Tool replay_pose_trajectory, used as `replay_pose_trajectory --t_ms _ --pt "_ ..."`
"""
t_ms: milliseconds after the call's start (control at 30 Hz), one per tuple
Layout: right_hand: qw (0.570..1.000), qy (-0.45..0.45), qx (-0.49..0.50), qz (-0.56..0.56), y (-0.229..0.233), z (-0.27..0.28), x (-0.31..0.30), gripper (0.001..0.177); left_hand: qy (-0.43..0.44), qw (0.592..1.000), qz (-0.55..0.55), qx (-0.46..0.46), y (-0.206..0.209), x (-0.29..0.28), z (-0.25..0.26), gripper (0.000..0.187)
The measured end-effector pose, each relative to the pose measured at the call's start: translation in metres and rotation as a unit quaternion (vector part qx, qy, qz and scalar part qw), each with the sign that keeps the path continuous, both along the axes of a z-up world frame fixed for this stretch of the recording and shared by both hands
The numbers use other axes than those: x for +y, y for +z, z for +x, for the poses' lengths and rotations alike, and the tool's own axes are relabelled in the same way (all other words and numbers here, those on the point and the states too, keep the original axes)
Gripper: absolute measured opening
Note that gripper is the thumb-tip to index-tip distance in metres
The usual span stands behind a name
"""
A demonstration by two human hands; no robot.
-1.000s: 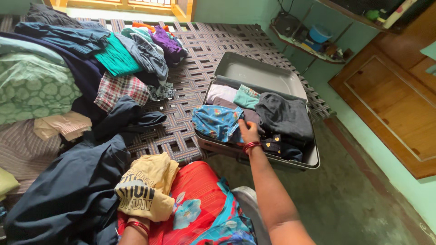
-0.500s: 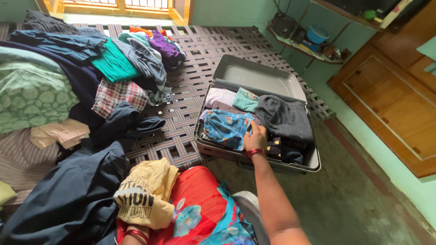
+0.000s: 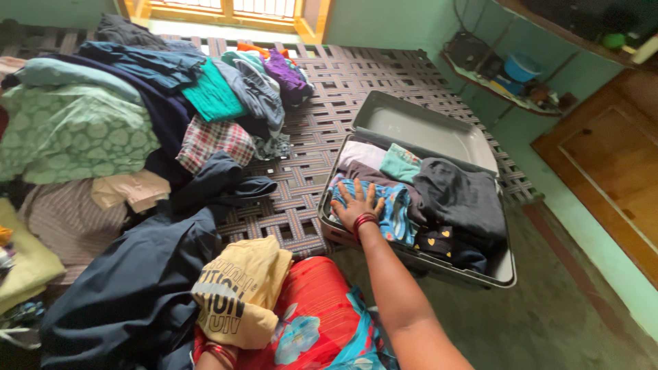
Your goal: The person folds various garments, including pants and shirts, by hand and places them into an open suitcase. The person handles each item individually, smoothing and folding them before arranging them neatly inside the suitcase.
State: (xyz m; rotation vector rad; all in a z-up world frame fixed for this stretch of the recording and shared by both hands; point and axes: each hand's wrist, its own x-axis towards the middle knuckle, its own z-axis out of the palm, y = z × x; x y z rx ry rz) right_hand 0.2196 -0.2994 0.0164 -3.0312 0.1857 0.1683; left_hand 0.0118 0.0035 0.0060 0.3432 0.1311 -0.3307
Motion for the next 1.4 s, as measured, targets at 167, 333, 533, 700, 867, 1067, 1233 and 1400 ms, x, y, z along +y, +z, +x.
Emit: replay_pose_trajectory --t_ms 167,333,533,700,867,1067,1233,1400 --pt "0.998 -0.001 0.055 -0.023 0.001 -0.001 0.002 0.065 0.005 1.000 -0.019 -0.018 -0.005 0.000 -0.008 0.077" --pt "0.996 0.003 0.083 -0.012 -0.001 0.006 -0.002 0.066 0.008 0.999 -0.031 -0.040 0.001 0.001 -0.009 0.078" --pt "0.991 0.045 -0.119 0.043 -0.005 -0.008 -0.008 0.063 -0.004 0.997 -0.039 -0.063 0.007 0.005 -0.018 0.081" --pt "0.894 0.194 -0.315 0.252 -0.045 -0.067 0.046 0.039 -0.006 0.996 -0.051 -0.067 0.007 -0.001 -0.016 0.082" --pt "0.825 0.115 0.079 0.548 -0.098 -0.087 0.101 0.046 0.004 0.998 -0.053 -0.045 -0.004 -0.002 -0.024 0.084" --pt "0.714 0.025 0.086 0.695 -0.061 -0.101 0.091 0.039 -0.019 0.998 -0.054 -0.039 -0.011 -0.003 -0.027 0.087" --pt "0.778 0.068 -0.084 0.619 -0.016 -0.102 0.038 0.031 -0.075 0.995 -0.052 -0.040 -0.027 -0.005 -0.013 0.089" --pt "0.907 0.026 -0.114 0.405 -0.017 -0.111 -0.013 0.032 -0.135 0.988 -0.069 -0.026 -0.057 0.003 0.005 0.090"
